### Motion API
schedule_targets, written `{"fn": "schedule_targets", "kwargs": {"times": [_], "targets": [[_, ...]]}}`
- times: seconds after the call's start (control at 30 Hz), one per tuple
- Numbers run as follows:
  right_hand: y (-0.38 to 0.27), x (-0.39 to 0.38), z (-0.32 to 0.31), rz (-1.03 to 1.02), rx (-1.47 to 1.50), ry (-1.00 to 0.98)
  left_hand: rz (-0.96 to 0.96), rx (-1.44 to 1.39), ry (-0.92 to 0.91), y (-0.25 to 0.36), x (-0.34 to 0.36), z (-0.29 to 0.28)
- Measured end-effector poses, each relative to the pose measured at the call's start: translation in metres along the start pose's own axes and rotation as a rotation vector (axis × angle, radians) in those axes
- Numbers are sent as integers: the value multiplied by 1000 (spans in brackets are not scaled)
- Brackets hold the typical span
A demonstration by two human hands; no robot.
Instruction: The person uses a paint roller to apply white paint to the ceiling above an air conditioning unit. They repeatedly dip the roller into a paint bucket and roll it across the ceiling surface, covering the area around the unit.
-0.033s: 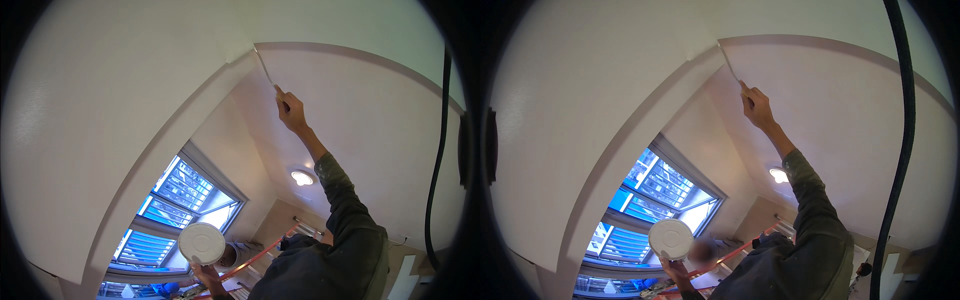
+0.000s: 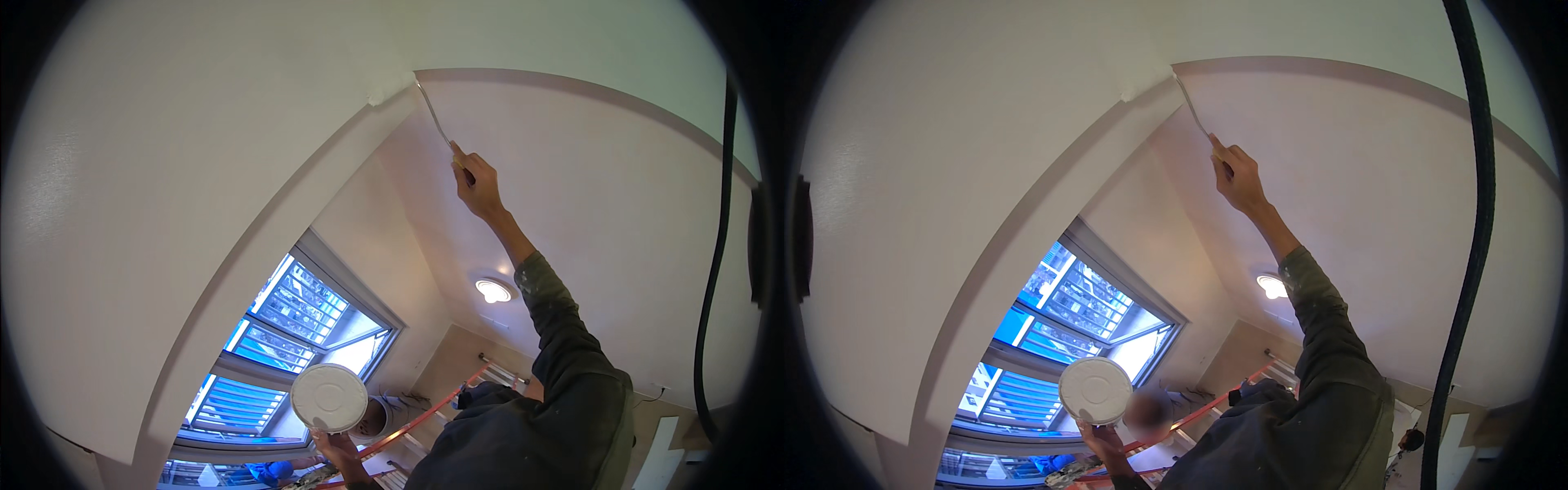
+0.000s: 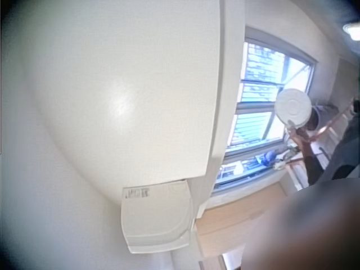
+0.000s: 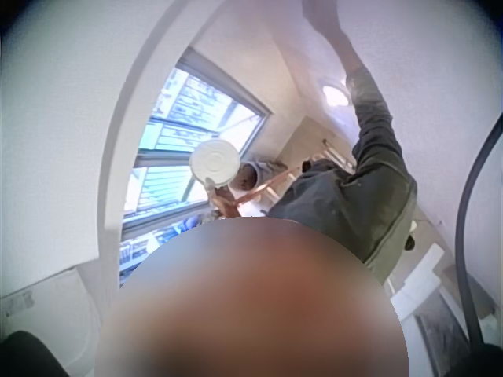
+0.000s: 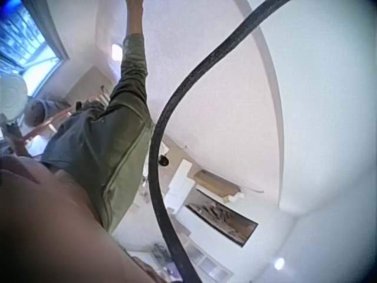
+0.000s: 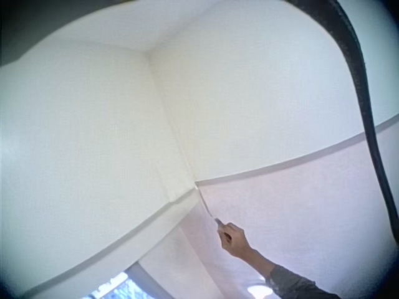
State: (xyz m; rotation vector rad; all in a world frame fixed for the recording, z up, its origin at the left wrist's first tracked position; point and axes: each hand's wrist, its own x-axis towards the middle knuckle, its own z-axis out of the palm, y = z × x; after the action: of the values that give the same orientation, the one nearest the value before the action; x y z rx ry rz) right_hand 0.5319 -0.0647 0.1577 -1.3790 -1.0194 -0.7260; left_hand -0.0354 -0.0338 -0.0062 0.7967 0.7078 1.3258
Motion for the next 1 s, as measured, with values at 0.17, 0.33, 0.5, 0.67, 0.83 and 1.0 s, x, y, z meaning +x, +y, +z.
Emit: {"fn": "schedule_targets", "kwargs": {"times": [0.17, 0.33, 0.5, 0.67, 0.83, 1.0], "targets": [[-24, 27, -6, -22, -3, 37, 10, -34, 25, -3, 6, 4], [-58, 107, 9, -128, 62, 130, 14, -40, 17, -3, 9, 0], [-69, 132, 19, -143, 70, 128, 25, -43, 5, -2, 8, 5], [-43, 70, 12, -82, -13, 50, -1, -38, 27, -4, 8, 0], [-30, 10, 1, 5, 11, -28, 2, -28, 16, -5, 7, 2], [-27, -2, 0, 33, 13, -44, -2, -10, 34, -1, 5, 7]]}}
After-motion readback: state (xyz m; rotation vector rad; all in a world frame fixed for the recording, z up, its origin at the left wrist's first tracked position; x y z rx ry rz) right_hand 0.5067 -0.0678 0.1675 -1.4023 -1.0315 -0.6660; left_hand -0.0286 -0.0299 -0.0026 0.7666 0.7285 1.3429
